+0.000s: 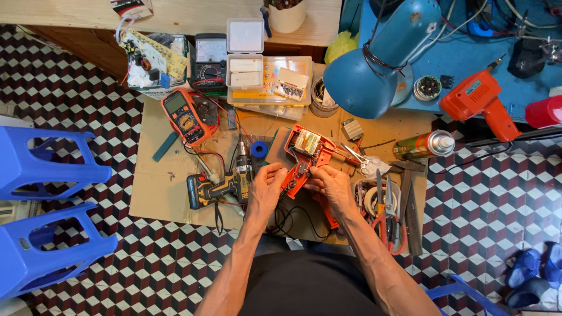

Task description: The person disassembles an orange handheld electronic device, manipulates internal wires and components, and reassembles the casing. They use a screwdriver to remove and insert screws, and handle the device's internal parts with their hands.

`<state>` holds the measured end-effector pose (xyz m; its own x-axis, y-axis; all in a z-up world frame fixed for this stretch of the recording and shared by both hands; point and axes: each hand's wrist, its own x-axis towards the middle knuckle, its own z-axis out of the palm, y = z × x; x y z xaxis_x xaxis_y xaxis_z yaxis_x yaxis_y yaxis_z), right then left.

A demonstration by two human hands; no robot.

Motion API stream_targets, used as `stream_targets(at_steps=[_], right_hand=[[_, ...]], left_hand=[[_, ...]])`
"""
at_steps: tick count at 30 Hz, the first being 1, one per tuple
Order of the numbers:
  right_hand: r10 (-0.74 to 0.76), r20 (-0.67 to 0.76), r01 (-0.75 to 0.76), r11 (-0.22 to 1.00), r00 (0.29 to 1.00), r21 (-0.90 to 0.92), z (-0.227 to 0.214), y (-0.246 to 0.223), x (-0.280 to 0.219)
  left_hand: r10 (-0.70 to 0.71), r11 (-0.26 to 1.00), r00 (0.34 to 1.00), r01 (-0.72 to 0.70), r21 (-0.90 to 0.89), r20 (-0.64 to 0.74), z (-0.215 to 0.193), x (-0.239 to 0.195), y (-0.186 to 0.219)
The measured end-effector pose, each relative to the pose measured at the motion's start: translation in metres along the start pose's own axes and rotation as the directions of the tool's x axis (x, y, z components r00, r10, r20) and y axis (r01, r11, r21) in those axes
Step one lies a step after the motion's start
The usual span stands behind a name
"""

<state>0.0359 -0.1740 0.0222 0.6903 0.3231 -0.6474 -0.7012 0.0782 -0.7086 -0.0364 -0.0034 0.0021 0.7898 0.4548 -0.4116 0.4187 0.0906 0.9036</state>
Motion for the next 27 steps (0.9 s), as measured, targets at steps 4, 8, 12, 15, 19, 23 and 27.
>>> stream_targets(at_steps=[4, 8, 12, 15, 19, 23, 27], right_hand=[[-0.066, 0.023, 0.064, 0.996, 0.998, 0.066, 0.008, -0.001, 0.002], [-0.068, -0.146, 0.061, 0.997, 0.987, -0.056, 0.013, 0.01, 0.004], [-0.126, -0.186, 0.11, 0.989, 0.974, -0.095, 0.017, 0.012, 0.003], [-0.138, -0.171, 0.128, 0.99, 0.976, -0.064, 0.019, 0.014, 0.003], [-0.125, -0.188, 0.112, 0.991, 0.974, -0.079, 0.019, 0.011, 0.002], [-0.087, -0.183, 0.071, 0.993, 0.979, -0.095, 0.021, 0.006, 0.001], [-0.064, -0.17, 0.046, 0.993, 0.983, -0.111, 0.019, 0.002, -0.001]], left_hand=[[-0.019, 0.999, 0.999, 0.021, -0.04, 0.046, 0.01, 0.005, 0.003], [-0.042, 0.994, 0.99, 0.055, -0.091, 0.133, 0.018, 0.016, 0.002], [-0.113, 0.992, 0.981, 0.121, -0.041, 0.157, 0.021, 0.019, 0.006], [-0.138, 0.989, 0.977, 0.145, -0.033, 0.164, 0.019, 0.018, 0.009], [-0.15, 0.979, 0.964, 0.175, -0.102, 0.218, 0.015, 0.018, 0.014], [-0.116, 0.987, 0.973, 0.135, -0.084, 0.2, -0.003, 0.014, 0.016], [-0.225, 0.974, 0.951, 0.221, 0.046, 0.21, -0.025, -0.006, 0.016]])
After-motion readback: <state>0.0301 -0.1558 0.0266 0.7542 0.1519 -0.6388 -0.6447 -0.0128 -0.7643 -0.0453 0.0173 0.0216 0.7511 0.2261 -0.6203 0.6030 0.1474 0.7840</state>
